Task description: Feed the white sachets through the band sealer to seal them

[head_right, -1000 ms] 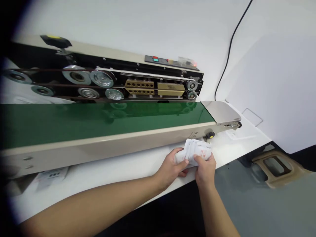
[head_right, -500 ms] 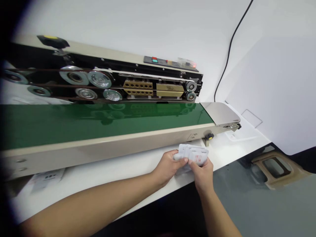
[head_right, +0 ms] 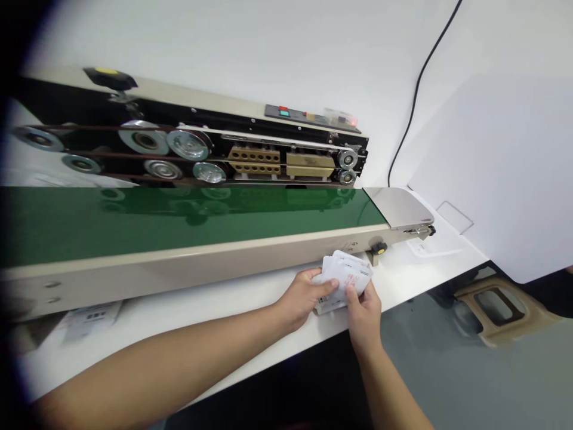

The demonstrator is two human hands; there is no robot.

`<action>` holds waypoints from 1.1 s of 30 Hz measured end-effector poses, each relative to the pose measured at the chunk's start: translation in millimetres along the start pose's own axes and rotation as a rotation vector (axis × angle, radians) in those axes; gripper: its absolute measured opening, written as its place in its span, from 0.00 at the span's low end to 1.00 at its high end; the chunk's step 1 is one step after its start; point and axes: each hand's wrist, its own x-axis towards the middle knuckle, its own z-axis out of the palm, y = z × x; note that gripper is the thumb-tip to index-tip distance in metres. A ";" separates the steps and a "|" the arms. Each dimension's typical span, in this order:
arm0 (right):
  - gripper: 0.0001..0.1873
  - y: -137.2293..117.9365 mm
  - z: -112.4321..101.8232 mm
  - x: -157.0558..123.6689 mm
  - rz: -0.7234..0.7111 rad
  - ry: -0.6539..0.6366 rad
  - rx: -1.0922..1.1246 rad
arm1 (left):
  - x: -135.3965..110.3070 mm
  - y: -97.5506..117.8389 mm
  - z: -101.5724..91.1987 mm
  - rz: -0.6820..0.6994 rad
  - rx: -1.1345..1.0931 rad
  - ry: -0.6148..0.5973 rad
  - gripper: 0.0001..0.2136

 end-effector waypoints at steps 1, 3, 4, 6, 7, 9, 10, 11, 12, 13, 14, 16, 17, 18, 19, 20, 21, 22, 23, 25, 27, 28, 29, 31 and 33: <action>0.34 -1.5 0.1 -1.0 -0.044 0.029 -0.035 | -0.3 0.6 0.2 -0.003 -0.003 0.004 0.25; 0.37 -4.5 0.5 -3.3 -0.115 0.080 -0.079 | -1.4 1.5 0.5 0.007 0.000 0.004 0.25; 0.36 -6.1 0.6 -4.3 -0.138 0.094 -0.094 | -2.1 1.8 0.6 0.014 0.006 -0.003 0.25; 0.29 -8.6 0.5 -6.0 -0.162 0.094 -0.129 | -3.6 2.2 0.6 0.025 0.019 -0.026 0.26; 0.24 -9.4 0.1 -6.3 -0.170 0.088 -0.137 | -4.3 2.4 0.7 0.028 0.023 -0.038 0.26; 0.18 -9.6 -1.2 -6.1 -0.172 0.069 -0.137 | -5.4 3.2 1.1 0.023 0.018 -0.054 0.25; 0.16 -8.7 -2.1 -5.5 -0.171 0.063 -0.133 | -5.7 3.7 1.3 0.016 0.007 -0.057 0.25; 0.16 -7.2 -3.1 -4.6 -0.168 0.063 -0.128 | -6.0 4.2 1.7 0.009 -0.006 -0.055 0.25; 0.16 -5.2 -4.0 -3.5 -0.166 0.070 -0.121 | -6.1 4.6 2.1 0.001 -0.017 -0.051 0.24; 0.17 -3.0 -4.7 -2.3 -0.162 0.082 -0.113 | -6.0 4.9 2.4 -0.006 -0.024 -0.047 0.24; 0.17 -0.6 -5.0 -1.1 -0.158 0.096 -0.100 | -5.8 5.0 2.7 -0.012 -0.028 -0.041 0.23; 0.17 3.2 -4.4 1.0 -0.145 0.121 -0.058 | -5.3 4.8 3.1 -0.017 -0.026 -0.029 0.23; 0.16 4.2 -3.3 1.8 -0.137 0.135 -0.034 | -5.0 4.5 3.2 -0.012 -0.025 -0.023 0.22; 0.16 4.6 -1.8 2.2 -0.126 0.150 -0.008 | -4.8 4.2 3.3 -0.006 -0.026 -0.019 0.21; 0.15 4.3 0.1 2.5 -0.113 0.166 0.019 | -4.6 3.9 3.3 0.001 -0.029 -0.015 0.21; 0.15 3.5 2.1 2.5 -0.102 0.187 0.047 | -4.3 3.6 3.3 0.007 -0.031 -0.013 0.20; 0.15 2.3 4.2 2.4 -0.095 0.213 0.075 | -4.1 3.6 3.3 0.008 -0.032 -0.012 0.19; 0.16 1.1 6.1 2.1 -0.090 0.240 0.099 | -3.8 3.6 3.3 0.004 -0.034 -0.011 0.19; 0.16 -0.1 7.7 1.9 -0.087 0.263 0.118 | -3.6 3.9 3.4 -0.003 -0.036 -0.011 0.18; 0.16 -1.6 9.3 1.7 -0.089 0.298 0.143 | -3.0 4.8 3.4 -0.013 -0.042 -0.010 0.16; 0.17 -1.5 8.6 2.2 -0.088 0.308 0.146 | -2.6 5.9 3.6 -0.012 -0.049 -0.009 0.14; 0.17 -0.8 7.5 2.7 -0.083 0.302 0.146 | -2.4 6.5 3.6 -0.010 -0.054 -0.007 0.14; 0.16 0.3 6.0 3.3 -0.076 0.293 0.146 | -2.2 7.0 3.7 -0.009 -0.059 -0.004 0.13; 0.15 3.3 2.7 4.7 -0.060 0.270 0.145 | -1.9 7.8 4.0 -0.016 -0.070 0.001 0.12; 0.14 6.7 0.0 5.3 -0.045 0.242 0.139 | -1.5 8.3 4.3 -0.027 -0.081 0.010 0.10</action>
